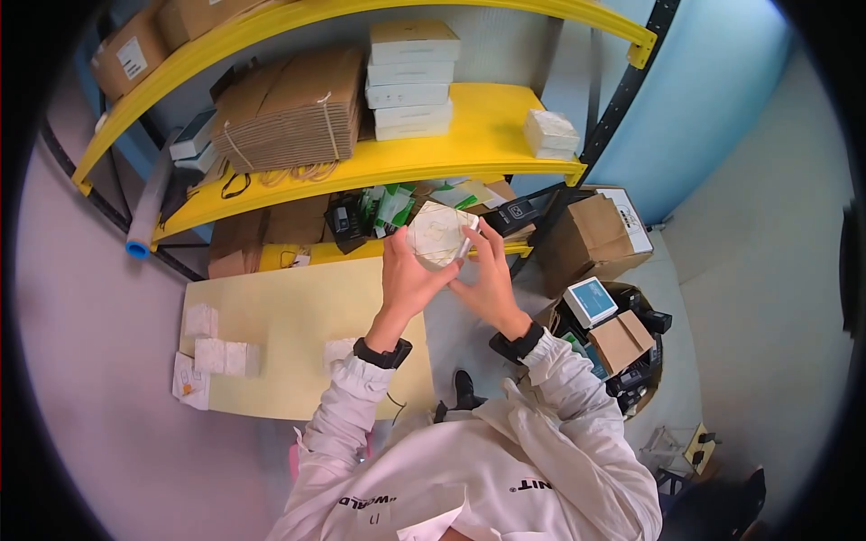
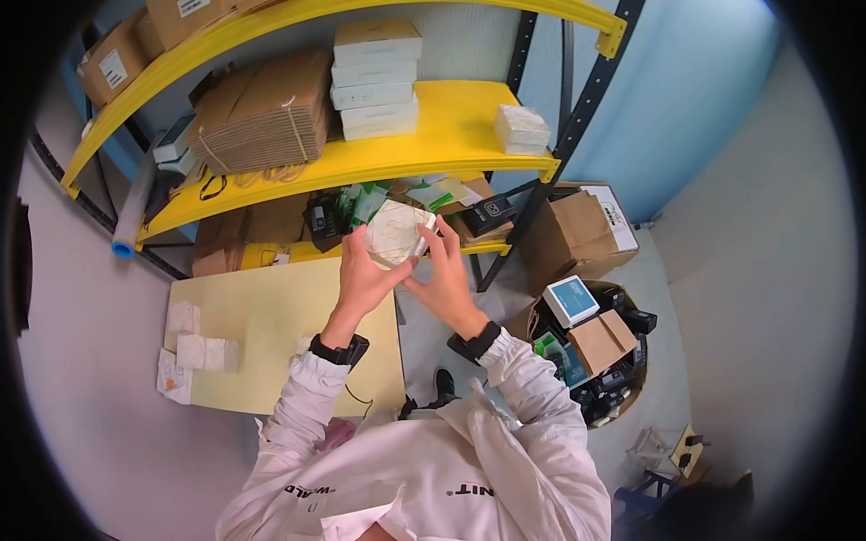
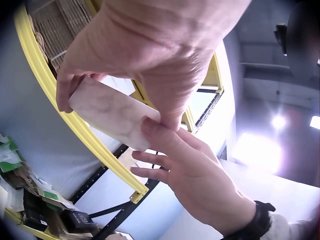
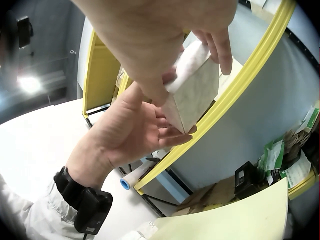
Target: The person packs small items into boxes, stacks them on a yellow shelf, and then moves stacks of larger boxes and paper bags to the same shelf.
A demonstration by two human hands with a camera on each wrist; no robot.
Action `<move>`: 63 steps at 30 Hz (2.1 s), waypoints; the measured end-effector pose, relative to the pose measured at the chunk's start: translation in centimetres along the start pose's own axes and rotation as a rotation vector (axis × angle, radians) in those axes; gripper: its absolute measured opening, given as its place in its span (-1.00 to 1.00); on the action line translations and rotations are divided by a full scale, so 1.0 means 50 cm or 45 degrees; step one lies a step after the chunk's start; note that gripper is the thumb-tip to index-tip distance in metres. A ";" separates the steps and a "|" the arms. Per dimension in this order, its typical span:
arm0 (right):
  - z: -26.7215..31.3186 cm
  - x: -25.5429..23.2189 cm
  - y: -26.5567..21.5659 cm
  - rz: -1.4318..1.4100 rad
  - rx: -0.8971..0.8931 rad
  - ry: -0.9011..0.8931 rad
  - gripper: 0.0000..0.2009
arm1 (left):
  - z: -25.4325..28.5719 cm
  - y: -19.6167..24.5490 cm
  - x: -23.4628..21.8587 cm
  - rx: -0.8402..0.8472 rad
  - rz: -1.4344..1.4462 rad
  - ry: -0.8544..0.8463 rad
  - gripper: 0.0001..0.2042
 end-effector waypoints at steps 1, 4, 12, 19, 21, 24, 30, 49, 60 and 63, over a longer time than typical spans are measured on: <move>-0.001 -0.016 0.001 -0.020 -0.006 0.020 -0.13 | -0.004 0.014 0.010 0.028 -0.001 -0.020 0.11; -0.016 -0.075 0.019 0.000 -0.031 0.058 -0.14 | -0.021 0.054 0.040 0.218 0.110 0.007 0.12; -0.116 -0.244 0.087 -0.064 -0.192 0.140 -0.23 | -0.100 0.177 0.155 0.238 0.271 0.098 -0.38; -0.217 -0.367 0.177 -0.407 -0.167 0.185 -0.31 | -0.191 0.300 0.260 0.156 0.586 0.192 -0.53; -0.241 -0.395 0.204 -0.418 -0.157 0.202 -0.35 | -0.219 0.323 0.285 0.166 0.588 0.235 -0.54; -0.274 -0.433 0.243 -0.422 -0.153 0.210 -0.40 | -0.258 0.354 0.324 0.193 0.619 0.191 -0.55; -0.330 -0.481 0.336 -0.311 -0.183 0.340 -0.43 | -0.329 0.405 0.384 0.229 0.510 0.249 -0.57; -0.446 -0.494 0.445 -0.299 0.035 0.376 -0.45 | -0.459 0.410 0.493 0.341 0.170 0.230 -0.30; -0.438 -0.478 0.473 -0.403 0.151 0.328 -0.43 | -0.462 0.396 0.504 0.273 0.258 0.149 -0.29; -0.440 -0.475 0.472 -0.413 0.086 0.352 -0.43 | -0.462 0.389 0.507 0.274 0.266 0.139 -0.28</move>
Point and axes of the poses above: each hand's wrist, its own z-axis away from the middle knuckle, its own x-axis out of the palm, y = z × x, the point moved 2 cm from there along -z, towards the middle knuckle, and after that the axes turned 13 degrees about -z, right-handed, at the moved point
